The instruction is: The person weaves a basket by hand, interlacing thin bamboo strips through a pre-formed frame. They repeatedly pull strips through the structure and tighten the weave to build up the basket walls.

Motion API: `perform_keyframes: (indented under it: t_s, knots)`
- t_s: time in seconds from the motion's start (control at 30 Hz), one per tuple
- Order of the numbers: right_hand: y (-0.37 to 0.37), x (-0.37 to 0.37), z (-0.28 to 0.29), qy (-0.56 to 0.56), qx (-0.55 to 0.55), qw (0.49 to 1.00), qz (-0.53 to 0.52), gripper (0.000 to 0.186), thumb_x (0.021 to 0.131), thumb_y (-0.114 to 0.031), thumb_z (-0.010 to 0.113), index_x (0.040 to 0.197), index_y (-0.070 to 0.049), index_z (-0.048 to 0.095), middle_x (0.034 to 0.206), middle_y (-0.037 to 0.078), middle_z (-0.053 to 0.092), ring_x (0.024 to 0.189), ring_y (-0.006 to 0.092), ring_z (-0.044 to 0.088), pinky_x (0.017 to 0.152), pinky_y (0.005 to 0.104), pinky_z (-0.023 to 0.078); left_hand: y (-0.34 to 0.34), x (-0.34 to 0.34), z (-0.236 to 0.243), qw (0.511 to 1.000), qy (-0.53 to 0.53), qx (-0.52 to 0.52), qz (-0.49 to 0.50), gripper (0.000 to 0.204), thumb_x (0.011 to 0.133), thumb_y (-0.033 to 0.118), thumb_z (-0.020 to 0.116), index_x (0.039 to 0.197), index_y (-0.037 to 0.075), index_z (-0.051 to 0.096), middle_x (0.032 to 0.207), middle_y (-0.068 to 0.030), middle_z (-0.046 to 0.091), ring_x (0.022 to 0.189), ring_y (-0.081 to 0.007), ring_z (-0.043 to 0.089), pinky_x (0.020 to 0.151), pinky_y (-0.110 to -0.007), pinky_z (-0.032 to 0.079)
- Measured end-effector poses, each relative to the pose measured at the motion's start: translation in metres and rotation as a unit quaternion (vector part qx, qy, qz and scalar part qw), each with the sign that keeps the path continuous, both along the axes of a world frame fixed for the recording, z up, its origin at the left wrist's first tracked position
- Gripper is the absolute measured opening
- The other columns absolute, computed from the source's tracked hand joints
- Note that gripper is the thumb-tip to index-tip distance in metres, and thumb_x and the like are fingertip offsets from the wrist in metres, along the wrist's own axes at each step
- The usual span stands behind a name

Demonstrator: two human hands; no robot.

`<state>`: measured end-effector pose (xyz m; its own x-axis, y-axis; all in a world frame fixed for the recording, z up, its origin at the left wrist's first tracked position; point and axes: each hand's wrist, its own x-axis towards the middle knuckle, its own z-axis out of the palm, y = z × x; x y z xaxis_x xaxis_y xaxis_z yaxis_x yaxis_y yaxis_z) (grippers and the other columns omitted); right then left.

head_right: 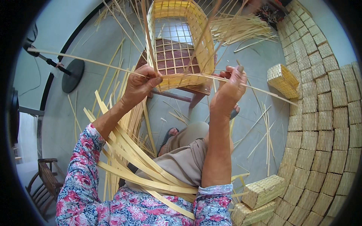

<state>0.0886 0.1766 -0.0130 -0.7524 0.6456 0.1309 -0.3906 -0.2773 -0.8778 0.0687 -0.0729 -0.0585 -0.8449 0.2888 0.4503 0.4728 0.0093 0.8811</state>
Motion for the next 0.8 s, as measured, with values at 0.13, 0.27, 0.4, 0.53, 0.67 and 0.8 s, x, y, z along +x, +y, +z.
perform_keyframes:
  t_s: [0.13,0.27,0.4,0.53,0.67,0.8]
  knots:
    - [0.001,-0.002,-0.005,-0.034,-0.092,0.995,-0.017,0.031,0.107,-0.033,0.049,0.101,-0.003,0.054,0.093,0.009,0.059,0.077,0.0172,0.060,0.070,0.0352,0.057,0.002,-0.001,-0.006,1.000,0.019,0.024,0.008,0.007,0.092,0.004,0.073,0.096,0.001,0.068,0.090,-0.0018,0.060,0.080,-0.0088,0.057,0.068,-0.024,0.049]
    - [0.006,-0.006,-0.011,-0.047,-0.090,0.994,-0.032,0.033,0.107,-0.036,0.049,0.099,-0.004,0.055,0.093,0.008,0.058,0.079,0.0174,0.060,0.071,0.0361,0.056,0.006,0.005,0.000,1.000,-0.007,0.030,0.000,0.006,0.095,0.004,0.070,0.093,0.004,0.064,0.088,0.0008,0.056,0.082,-0.0070,0.053,0.073,-0.023,0.045]
    - [-0.008,0.004,0.001,-0.012,0.114,0.992,-0.055,0.031,0.104,-0.034,0.057,0.094,-0.004,0.057,0.091,0.005,0.057,0.080,0.0121,0.056,0.073,0.0272,0.049,0.010,0.007,0.000,0.998,-0.039,0.021,0.041,0.009,0.095,0.004,0.071,0.090,0.004,0.063,0.086,0.0029,0.054,0.077,-0.0048,0.050,0.067,-0.021,0.043]
    - [-0.024,0.015,0.009,0.029,0.247,0.968,-0.041,0.029,0.099,-0.031,0.067,0.097,-0.003,0.059,0.091,0.001,0.053,0.078,0.0075,0.044,0.074,0.0226,0.040,0.016,0.009,0.003,0.997,-0.005,0.001,0.073,0.010,0.093,0.002,0.072,0.088,0.002,0.063,0.084,0.0022,0.054,0.071,-0.0025,0.051,0.058,-0.019,0.042]
    - [-0.017,0.010,0.001,0.040,0.310,0.950,-0.017,0.041,0.096,-0.041,0.070,0.110,-0.003,0.063,0.096,0.002,0.053,0.082,0.0094,0.044,0.077,0.0261,0.042,0.013,0.010,0.006,0.997,0.029,-0.024,0.071,0.009,0.090,0.000,0.072,0.087,0.000,0.064,0.083,0.0000,0.055,0.071,-0.0030,0.052,0.058,-0.019,0.043]
    - [-0.018,0.000,0.003,0.072,0.373,0.925,-0.026,0.062,0.097,-0.058,0.059,0.126,-0.003,0.063,0.108,0.006,0.058,0.095,0.0150,0.052,0.085,0.0308,0.045,0.005,-0.003,0.017,0.993,0.043,-0.093,0.064,0.010,0.088,-0.001,0.072,0.083,0.000,0.064,0.081,-0.0010,0.055,0.069,-0.0043,0.051,0.058,-0.021,0.043]
